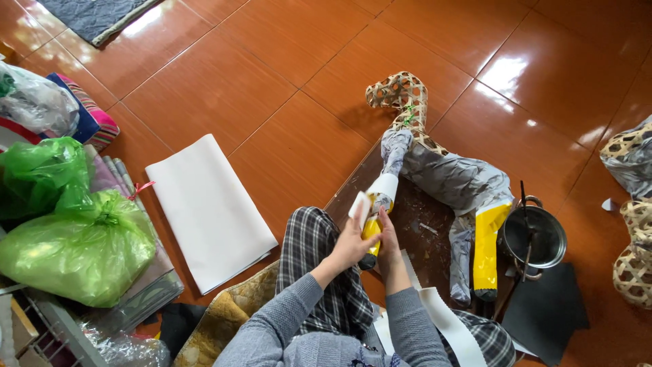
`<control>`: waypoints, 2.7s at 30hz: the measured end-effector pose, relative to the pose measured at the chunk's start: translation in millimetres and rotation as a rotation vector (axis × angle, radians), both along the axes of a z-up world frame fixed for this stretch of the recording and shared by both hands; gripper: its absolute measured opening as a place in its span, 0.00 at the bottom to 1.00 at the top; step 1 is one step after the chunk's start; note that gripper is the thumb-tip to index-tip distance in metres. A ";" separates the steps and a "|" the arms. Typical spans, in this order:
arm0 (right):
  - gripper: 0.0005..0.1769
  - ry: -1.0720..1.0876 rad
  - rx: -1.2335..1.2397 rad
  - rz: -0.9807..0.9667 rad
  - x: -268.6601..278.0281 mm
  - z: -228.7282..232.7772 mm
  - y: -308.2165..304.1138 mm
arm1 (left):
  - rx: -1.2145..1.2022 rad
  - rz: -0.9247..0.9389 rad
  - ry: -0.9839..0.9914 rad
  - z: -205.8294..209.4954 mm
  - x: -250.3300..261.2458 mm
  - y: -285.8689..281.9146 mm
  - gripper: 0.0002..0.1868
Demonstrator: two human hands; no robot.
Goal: Cutting and applying decorative strips to a giraffe-shaped model.
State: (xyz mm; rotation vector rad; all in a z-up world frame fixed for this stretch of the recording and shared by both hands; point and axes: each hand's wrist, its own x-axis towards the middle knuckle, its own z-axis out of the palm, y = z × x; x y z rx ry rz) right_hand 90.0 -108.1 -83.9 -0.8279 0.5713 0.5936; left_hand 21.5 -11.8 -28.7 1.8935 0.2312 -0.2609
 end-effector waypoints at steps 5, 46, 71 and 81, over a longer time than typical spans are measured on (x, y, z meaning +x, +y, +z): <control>0.24 -0.083 0.075 0.045 -9.6 17.0 9.2 | 0.083 0.376 -0.179 42.3 33.6 28.6 0.43; 0.11 -0.070 -0.003 -0.460 -6.5 -51.4 -23.6 | 0.109 0.019 0.263 -54.6 58.3 -7.8 0.51; 0.24 0.162 0.075 -0.045 28.7 9.6 -0.1 | 0.072 -0.199 0.179 10.3 42.8 2.0 0.58; 0.47 -0.819 -0.779 0.124 16.0 2.8 -12.8 | 0.107 0.383 -0.759 -1.6 140.2 -3.4 0.43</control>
